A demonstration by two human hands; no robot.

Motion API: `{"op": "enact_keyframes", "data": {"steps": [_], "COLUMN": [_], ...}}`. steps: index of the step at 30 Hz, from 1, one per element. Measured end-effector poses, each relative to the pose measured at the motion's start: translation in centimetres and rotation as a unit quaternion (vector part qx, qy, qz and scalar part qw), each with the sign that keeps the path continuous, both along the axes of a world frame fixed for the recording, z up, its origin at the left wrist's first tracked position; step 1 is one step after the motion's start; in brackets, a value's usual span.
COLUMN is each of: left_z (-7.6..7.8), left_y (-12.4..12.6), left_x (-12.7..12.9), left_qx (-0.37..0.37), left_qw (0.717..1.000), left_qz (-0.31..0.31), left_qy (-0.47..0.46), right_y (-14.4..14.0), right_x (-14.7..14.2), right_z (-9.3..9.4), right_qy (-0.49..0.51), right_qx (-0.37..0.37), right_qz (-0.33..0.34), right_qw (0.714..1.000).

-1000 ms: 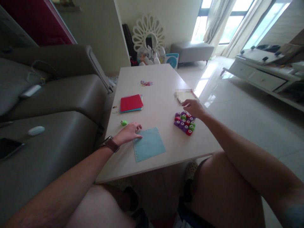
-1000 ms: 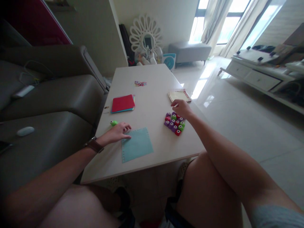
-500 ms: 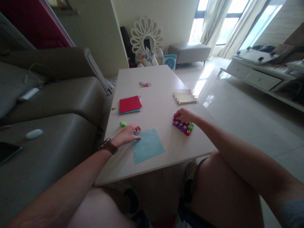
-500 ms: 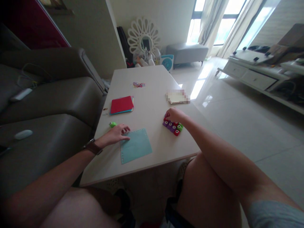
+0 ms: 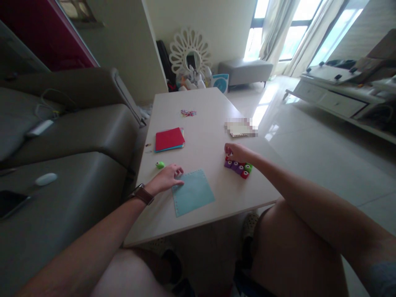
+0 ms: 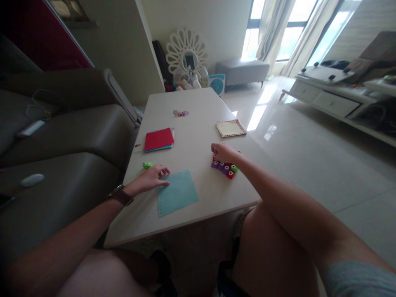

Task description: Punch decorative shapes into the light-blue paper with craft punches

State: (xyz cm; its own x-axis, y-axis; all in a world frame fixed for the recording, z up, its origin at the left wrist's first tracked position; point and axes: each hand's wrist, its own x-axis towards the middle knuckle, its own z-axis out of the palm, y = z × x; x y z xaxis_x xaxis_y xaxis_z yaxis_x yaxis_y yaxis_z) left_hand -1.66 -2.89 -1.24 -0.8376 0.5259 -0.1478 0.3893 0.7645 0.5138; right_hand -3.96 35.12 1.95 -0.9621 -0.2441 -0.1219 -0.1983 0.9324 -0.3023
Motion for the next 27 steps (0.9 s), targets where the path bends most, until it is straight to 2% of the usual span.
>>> {"op": "enact_keyframes", "data": {"steps": [3,8,11,19,27], "left_z": [0.2,0.3,0.2,0.4,0.5], "left_y": [0.0,0.0,0.0,0.4,0.3], "left_x": [0.1,0.1,0.1,0.1,0.2], "left_qx": [0.002,0.011,0.012,0.006,-0.001], "left_qw": [1.0,1.0,1.0,0.999,1.0], "left_qz": [0.004,0.002,0.005,0.013,0.015], "left_qy": [-0.003,-0.01,-0.018,-0.037,-0.026], "right_y": [0.2,2.0,2.8,3.0,3.8], "right_x": [-0.2,-0.6,-0.4,-0.1,-0.6], "right_z": [0.4,1.8,2.5,2.5,1.7], "right_qy": [-0.001,0.058,0.055,0.038,0.046], "right_qx": [-0.044,-0.12,-0.146,-0.17,-0.159], "right_qz": [-0.013,-0.146,-0.191,-0.223,-0.231], "right_qw": [0.999,0.98,0.969,0.959,0.959]}}
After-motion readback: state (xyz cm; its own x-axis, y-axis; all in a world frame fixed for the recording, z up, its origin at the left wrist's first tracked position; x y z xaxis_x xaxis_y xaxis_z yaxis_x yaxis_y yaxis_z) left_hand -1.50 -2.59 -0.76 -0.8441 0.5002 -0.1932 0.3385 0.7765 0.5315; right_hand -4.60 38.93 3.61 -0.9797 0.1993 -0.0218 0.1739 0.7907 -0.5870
